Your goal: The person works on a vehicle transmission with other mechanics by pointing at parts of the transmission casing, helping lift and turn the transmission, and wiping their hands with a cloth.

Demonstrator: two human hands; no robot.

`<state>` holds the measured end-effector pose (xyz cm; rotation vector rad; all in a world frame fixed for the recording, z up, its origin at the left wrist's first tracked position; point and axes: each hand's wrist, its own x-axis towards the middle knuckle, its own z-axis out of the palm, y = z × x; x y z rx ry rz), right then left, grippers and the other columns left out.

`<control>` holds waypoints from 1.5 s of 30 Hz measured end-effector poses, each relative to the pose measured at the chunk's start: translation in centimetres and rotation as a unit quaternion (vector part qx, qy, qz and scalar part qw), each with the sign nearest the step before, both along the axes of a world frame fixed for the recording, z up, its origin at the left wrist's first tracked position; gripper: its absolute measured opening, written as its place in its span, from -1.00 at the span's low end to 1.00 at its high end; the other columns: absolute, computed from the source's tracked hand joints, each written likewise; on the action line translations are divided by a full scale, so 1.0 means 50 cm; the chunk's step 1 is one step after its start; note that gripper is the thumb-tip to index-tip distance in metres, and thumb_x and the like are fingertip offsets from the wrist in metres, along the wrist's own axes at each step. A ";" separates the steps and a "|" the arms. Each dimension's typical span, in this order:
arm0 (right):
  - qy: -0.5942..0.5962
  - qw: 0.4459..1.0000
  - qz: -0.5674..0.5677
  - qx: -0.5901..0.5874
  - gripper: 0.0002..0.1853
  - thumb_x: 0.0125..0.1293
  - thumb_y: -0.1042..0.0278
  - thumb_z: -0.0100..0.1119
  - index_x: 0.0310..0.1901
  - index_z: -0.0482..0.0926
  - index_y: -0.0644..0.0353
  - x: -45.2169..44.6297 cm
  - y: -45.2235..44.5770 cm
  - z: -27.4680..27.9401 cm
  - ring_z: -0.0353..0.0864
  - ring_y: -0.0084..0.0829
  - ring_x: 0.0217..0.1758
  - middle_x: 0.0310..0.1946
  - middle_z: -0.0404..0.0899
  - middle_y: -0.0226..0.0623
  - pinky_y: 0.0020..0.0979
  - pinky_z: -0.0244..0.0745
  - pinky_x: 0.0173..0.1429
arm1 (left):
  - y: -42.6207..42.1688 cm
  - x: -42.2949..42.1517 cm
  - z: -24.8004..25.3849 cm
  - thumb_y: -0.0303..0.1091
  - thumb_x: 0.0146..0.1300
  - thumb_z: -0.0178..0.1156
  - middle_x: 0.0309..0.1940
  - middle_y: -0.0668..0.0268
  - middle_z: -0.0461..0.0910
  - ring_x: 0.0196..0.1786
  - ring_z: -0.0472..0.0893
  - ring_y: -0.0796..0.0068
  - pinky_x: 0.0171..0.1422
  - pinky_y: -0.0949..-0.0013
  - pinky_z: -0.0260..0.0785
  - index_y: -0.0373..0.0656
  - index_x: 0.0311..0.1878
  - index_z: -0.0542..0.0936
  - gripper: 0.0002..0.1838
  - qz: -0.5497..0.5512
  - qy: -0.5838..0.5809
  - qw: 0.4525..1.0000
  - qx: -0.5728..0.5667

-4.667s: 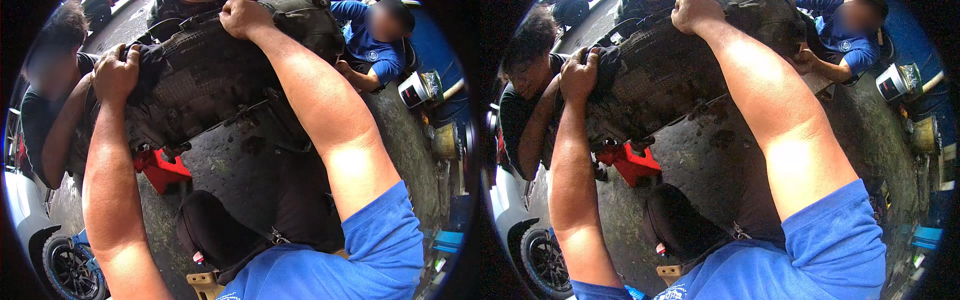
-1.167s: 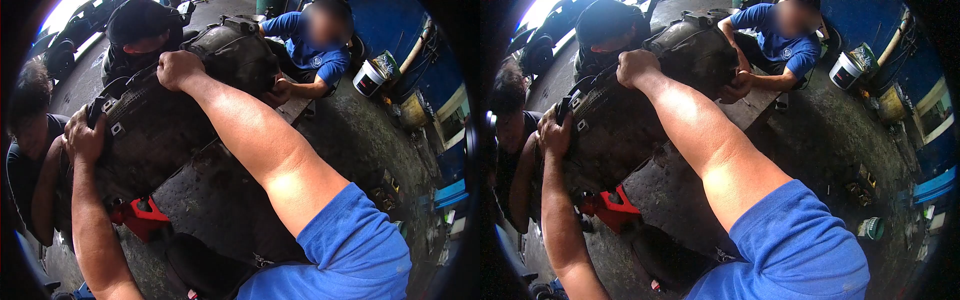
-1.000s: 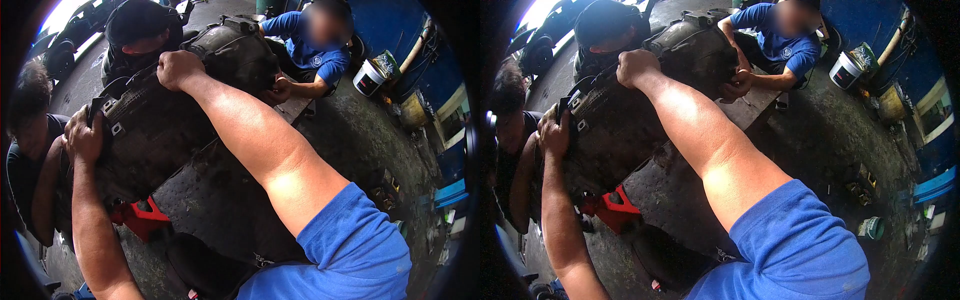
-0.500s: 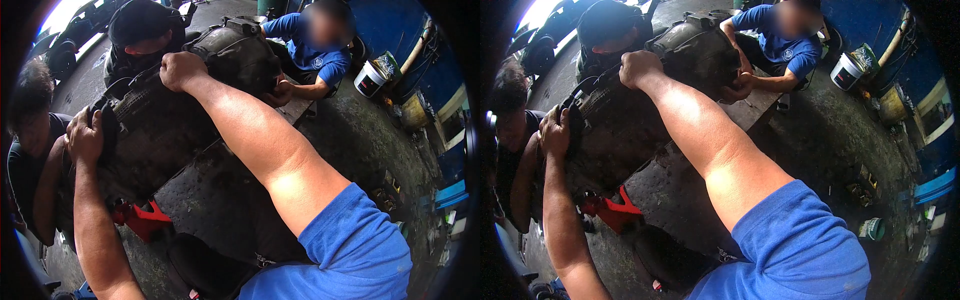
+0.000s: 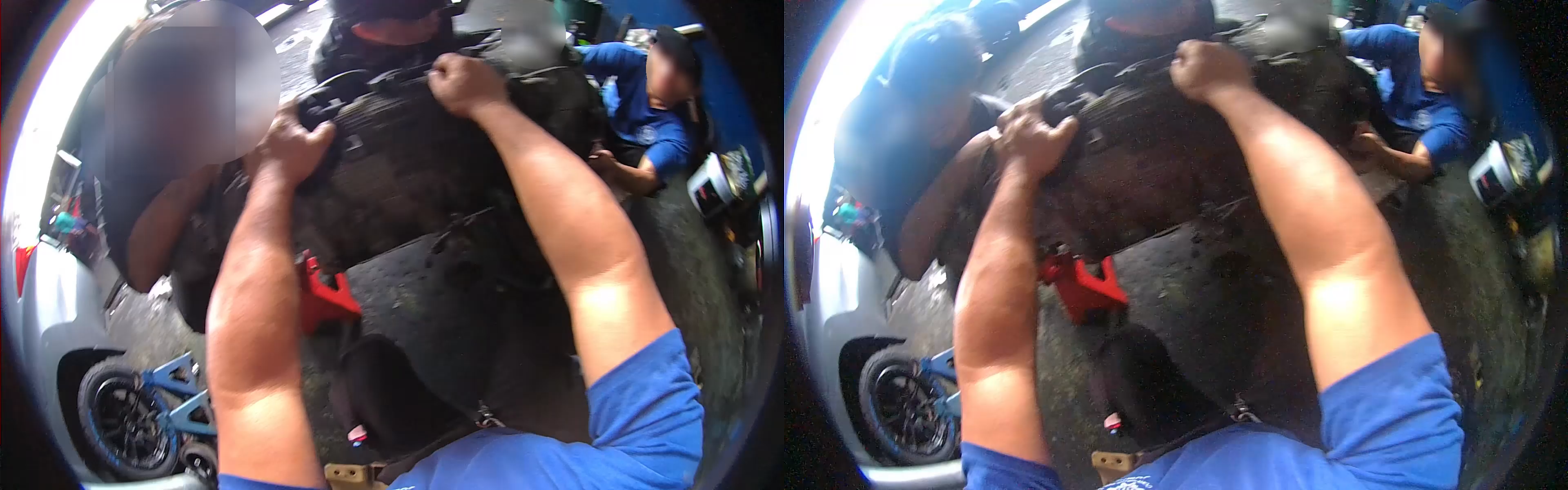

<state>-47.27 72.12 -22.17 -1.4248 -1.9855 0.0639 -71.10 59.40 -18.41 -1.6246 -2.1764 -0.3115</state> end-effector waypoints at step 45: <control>0.012 0.999 0.011 -0.030 -0.69 0.24 0.13 0.02 -0.08 0.65 0.00 0.006 -0.020 0.014 0.62 -0.11 0.05 -0.08 0.66 -0.16 -0.14 0.51 0.17 | 0.008 0.002 -0.015 0.39 0.10 0.06 0.37 0.20 0.32 0.47 0.19 0.15 0.46 -0.27 -0.11 0.01 0.36 0.35 -0.14 0.018 0.040 0.999 0.021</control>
